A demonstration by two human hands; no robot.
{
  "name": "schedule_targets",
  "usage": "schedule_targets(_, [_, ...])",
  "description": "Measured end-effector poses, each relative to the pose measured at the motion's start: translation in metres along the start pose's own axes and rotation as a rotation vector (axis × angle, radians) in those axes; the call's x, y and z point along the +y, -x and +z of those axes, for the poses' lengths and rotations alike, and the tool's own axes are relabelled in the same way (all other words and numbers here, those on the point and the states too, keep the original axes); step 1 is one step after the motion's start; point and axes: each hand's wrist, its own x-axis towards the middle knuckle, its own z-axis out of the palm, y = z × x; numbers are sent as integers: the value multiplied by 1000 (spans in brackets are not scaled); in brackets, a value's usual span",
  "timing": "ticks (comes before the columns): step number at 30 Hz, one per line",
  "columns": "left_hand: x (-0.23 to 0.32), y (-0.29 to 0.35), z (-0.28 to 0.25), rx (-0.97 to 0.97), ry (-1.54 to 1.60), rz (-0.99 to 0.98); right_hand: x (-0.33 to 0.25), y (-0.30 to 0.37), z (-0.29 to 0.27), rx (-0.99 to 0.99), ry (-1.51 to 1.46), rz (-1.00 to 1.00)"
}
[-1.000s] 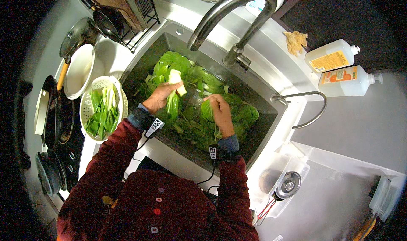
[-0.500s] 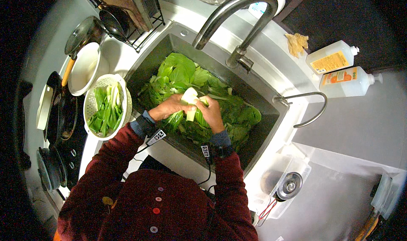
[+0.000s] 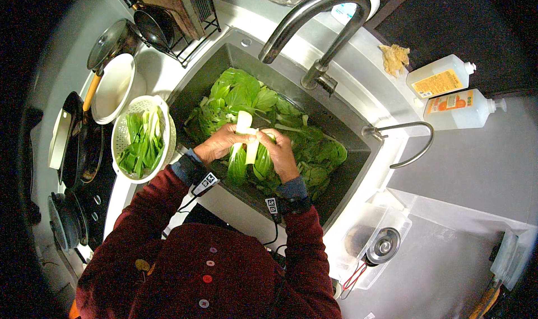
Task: The person washes leafy green vegetables in a kitchen sink filled with water. They repeatedly pick up leaves, rinse them under running water, and place them into a white colander on the counter. The person also discards some trimmings into a nearby bin.
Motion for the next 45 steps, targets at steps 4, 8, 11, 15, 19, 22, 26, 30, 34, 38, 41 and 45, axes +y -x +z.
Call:
schedule_targets(4, [-7,-3,1,34,78,21,-1,0,3,76,107,-54])
schedule_targets(8, [-8,-8,1,112,91,47,-3,4,4,46,262,-73])
schedule_targets(11, [-6,-9,0,102,33,76,-4,7,3,6,313,-27])
schedule_targets(15, [-3,-5,-1,26,-29,73,1,10,1,-36,189,23])
schedule_targets(19, [1,0,2,1,41,-1,5,14,2,-51,-64,57])
schedule_targets(22, [1,3,6,-46,159,-24,4,16,4,-86,-302,105])
schedule_targets(26, [-5,4,13,-61,316,-2,-2,17,8,-113,-481,108])
schedule_targets(30, [-11,-1,15,-68,539,81,-1,11,13,-6,-550,14])
schedule_targets(34, [-15,-4,19,245,430,206,9,0,12,217,-257,-22])
schedule_targets(38, [-9,3,12,352,353,380,12,-2,-4,466,-46,6])
schedule_targets(41, [2,14,-4,234,243,306,2,6,-21,302,-376,70])
schedule_targets(45, [8,20,-11,16,170,240,-10,17,-18,107,-120,170])
